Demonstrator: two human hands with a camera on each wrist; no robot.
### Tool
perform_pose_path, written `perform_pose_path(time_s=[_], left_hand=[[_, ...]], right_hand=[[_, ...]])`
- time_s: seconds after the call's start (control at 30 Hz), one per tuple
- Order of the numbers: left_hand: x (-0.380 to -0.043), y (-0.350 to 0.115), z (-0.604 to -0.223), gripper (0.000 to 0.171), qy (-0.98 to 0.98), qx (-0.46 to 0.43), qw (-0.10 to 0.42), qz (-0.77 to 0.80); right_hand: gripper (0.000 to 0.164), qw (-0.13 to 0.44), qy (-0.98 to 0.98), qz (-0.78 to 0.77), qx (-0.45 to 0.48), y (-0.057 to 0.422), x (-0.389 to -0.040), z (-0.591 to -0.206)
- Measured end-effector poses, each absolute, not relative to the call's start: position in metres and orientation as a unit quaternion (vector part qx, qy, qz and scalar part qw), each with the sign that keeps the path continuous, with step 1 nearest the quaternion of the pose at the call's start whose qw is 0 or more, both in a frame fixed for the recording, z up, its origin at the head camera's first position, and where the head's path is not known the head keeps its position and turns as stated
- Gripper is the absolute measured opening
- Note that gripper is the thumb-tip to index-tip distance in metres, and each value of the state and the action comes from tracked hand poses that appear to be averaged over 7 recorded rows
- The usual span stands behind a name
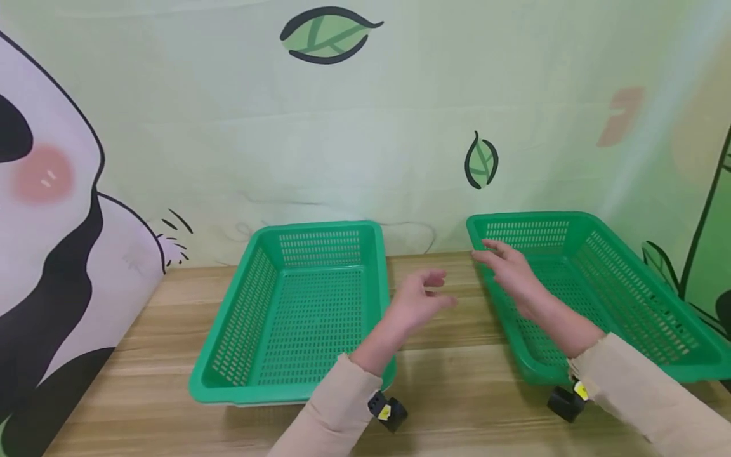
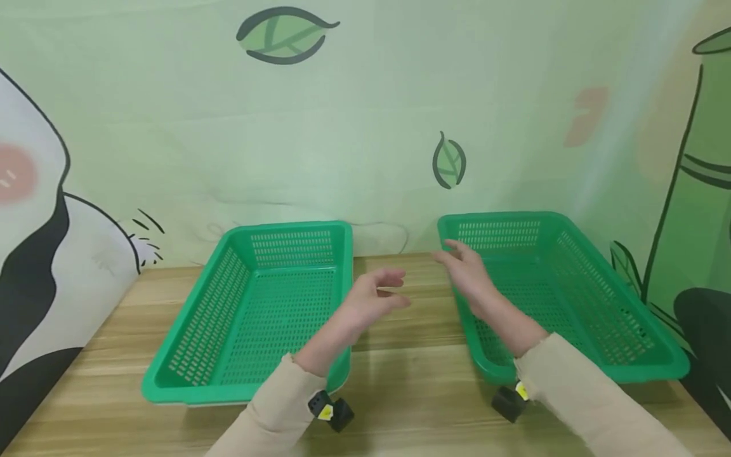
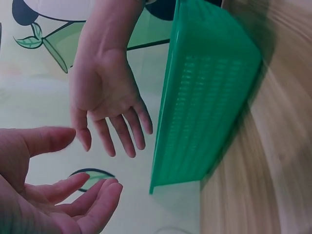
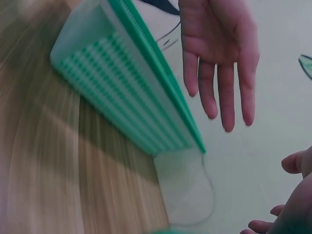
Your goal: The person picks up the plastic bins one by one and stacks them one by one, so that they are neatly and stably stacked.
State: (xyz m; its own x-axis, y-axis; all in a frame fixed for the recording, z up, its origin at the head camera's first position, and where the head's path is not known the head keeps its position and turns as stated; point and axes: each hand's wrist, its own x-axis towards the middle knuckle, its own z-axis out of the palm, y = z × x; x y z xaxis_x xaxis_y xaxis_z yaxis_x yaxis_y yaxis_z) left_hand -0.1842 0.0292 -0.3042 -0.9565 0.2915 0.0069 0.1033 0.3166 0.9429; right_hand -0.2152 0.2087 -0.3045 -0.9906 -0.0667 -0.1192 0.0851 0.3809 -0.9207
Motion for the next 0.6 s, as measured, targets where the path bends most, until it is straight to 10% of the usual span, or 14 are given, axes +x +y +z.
perform_pose_path(time_s=[0.6], left_hand=[[-0.171,0.078,-0.329,0.052,0.763,0.069,0.094,0.636]], right_hand=[[0.079,0.017,0.866,-0.499,0.013,0.272,-0.214,-0.312]])
